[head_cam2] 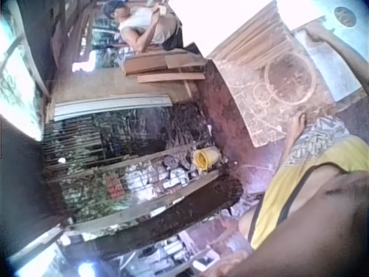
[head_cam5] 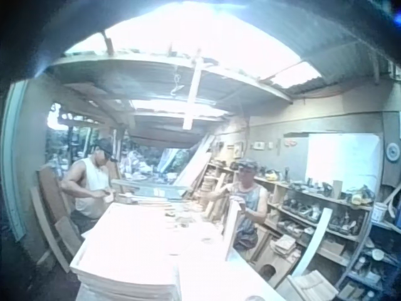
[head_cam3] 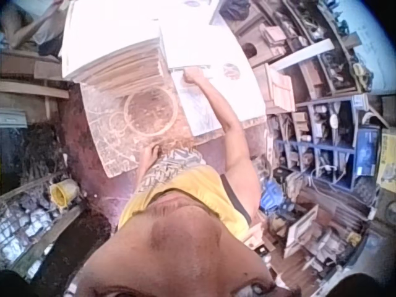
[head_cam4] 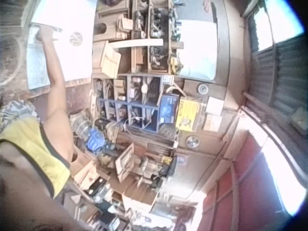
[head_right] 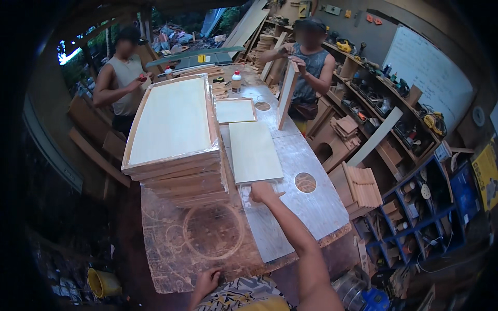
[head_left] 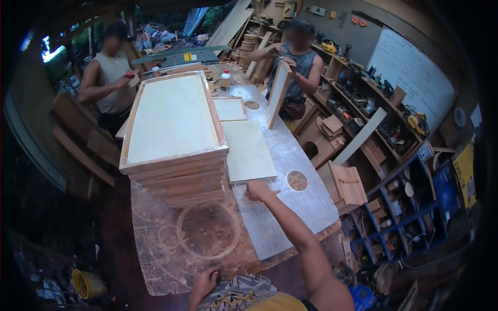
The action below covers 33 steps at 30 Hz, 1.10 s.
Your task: Applying glue to wooden pieces and stacking assembled frames at a workshop bench.
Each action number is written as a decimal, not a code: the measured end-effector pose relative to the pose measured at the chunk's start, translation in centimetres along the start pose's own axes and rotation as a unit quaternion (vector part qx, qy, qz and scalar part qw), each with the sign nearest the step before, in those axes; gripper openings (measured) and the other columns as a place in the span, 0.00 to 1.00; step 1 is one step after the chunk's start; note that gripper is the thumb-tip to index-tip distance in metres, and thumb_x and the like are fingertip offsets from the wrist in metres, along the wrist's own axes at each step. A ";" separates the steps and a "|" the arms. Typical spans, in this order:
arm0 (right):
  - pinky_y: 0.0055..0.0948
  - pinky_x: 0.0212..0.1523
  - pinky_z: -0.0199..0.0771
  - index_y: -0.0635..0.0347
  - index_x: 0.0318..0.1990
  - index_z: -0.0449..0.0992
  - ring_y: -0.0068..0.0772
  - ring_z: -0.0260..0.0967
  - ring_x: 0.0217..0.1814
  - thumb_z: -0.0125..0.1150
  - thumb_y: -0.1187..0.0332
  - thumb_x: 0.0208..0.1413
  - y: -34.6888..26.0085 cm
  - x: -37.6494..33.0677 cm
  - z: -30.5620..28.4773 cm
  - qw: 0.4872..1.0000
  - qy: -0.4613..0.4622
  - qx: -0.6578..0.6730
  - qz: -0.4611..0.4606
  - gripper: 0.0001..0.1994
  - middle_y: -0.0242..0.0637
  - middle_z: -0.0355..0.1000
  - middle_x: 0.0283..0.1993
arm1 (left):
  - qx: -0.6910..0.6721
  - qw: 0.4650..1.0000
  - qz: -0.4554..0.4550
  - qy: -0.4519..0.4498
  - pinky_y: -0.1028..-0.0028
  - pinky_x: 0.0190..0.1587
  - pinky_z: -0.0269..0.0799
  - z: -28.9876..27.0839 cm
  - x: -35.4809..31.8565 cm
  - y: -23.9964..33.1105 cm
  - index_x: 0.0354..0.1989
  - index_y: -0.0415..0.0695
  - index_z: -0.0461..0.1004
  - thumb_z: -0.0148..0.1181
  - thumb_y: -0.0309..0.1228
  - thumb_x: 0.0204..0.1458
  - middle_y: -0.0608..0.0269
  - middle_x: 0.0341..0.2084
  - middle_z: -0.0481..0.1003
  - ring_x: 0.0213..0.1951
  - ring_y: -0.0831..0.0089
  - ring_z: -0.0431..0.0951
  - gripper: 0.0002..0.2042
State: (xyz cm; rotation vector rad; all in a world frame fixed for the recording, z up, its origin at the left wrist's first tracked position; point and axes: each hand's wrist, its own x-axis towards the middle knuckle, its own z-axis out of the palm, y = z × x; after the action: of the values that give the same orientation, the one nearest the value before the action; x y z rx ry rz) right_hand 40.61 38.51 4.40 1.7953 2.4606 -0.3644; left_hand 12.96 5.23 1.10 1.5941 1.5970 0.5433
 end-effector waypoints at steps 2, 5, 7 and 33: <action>0.46 0.40 0.76 0.59 0.29 0.81 0.54 0.76 0.40 0.59 0.70 0.43 -0.1 -0.3 -0.6 0.999 -0.041 0.018 0.002 0.07 0.52 0.77 0.35 | 0.006 1.000 0.000 -0.007 0.57 0.38 0.74 0.1 0.1 -0.1 0.47 0.49 0.78 0.54 0.36 0.57 0.46 0.30 0.78 0.34 0.49 0.79 0.13; 0.43 0.43 0.77 0.61 0.30 0.82 0.52 0.77 0.43 0.60 0.72 0.42 1.0 0.3 0.4 1.000 -0.021 0.000 0.011 0.08 0.54 0.77 0.38 | -0.005 0.999 -0.029 -0.017 0.61 0.39 0.75 -0.3 0.5 0.8 0.46 0.45 0.78 0.55 0.33 0.56 0.45 0.33 0.78 0.37 0.50 0.80 0.12; 0.43 0.44 0.77 0.62 0.30 0.82 0.51 0.76 0.44 0.59 0.73 0.42 0.4 0.6 0.4 0.999 -0.019 -0.038 0.011 0.08 0.54 0.77 0.38 | -0.018 1.000 -0.013 0.000 0.61 0.40 0.75 -0.2 0.4 0.1 0.46 0.45 0.78 0.54 0.32 0.56 0.45 0.34 0.78 0.38 0.50 0.80 0.12; 0.48 0.46 0.75 0.63 0.35 0.81 0.54 0.76 0.42 0.50 0.59 0.54 1.6 0.8 -0.3 0.997 -0.018 -0.080 -0.009 0.17 0.54 0.77 0.38 | -0.044 0.999 -0.012 0.018 0.58 0.44 0.73 -1.0 0.4 -1.9 0.45 0.45 0.77 0.54 0.36 0.55 0.45 0.36 0.78 0.41 0.48 0.78 0.13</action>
State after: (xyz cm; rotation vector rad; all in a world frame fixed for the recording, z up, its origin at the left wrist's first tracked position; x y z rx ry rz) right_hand 41.91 39.78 4.28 1.6900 2.4058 -0.1931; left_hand 11.00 5.65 0.14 1.5063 1.5952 0.6247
